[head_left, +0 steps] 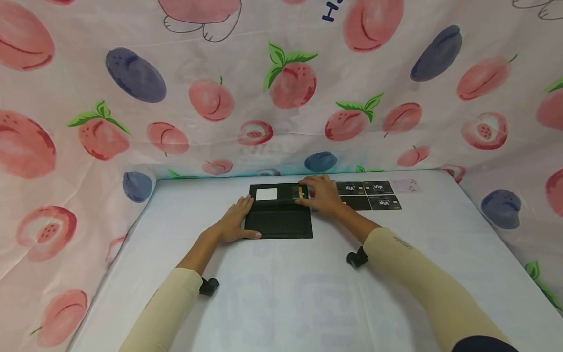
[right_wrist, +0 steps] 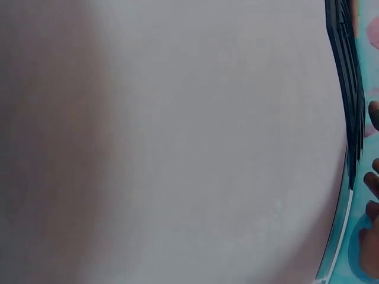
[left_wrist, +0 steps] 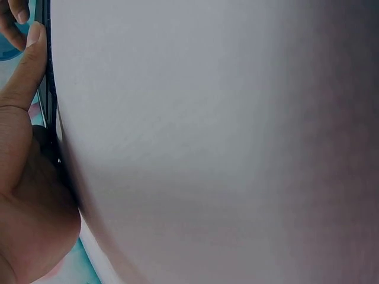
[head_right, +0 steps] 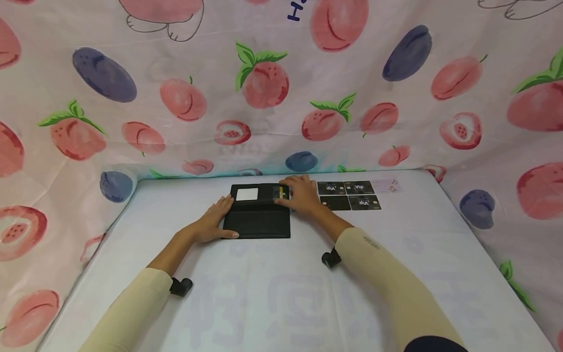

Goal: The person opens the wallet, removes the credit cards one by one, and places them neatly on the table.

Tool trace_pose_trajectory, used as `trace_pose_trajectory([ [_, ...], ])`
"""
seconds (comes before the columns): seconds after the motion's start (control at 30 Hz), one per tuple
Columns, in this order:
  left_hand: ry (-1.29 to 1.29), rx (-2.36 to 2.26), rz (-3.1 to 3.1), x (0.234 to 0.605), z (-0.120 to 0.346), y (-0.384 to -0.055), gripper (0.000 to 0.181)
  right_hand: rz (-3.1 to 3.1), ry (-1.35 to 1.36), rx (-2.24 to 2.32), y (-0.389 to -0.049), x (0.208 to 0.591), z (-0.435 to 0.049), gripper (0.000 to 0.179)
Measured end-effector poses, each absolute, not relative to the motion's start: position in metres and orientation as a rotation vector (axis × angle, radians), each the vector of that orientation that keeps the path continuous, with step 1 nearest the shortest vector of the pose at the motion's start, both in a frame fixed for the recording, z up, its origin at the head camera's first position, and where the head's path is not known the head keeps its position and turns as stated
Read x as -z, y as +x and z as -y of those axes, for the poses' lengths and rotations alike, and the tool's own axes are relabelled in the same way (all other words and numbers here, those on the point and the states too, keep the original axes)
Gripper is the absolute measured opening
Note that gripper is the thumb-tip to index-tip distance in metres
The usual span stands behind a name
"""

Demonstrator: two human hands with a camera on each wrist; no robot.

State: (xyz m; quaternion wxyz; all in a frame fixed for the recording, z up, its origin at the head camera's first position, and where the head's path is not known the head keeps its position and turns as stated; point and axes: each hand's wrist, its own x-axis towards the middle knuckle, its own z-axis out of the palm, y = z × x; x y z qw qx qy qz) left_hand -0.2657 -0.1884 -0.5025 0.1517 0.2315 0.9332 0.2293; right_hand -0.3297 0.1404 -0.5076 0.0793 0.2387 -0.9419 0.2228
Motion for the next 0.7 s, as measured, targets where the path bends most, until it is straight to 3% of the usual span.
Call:
trace_pose_trajectory([
  [0.7, 0.679, -0.678, -2.684, 0.501, 0.189, -0.265, 0.118, 2.899, 0.717, -0.569, -0.335, 0.505, -0.124, 0.067],
])
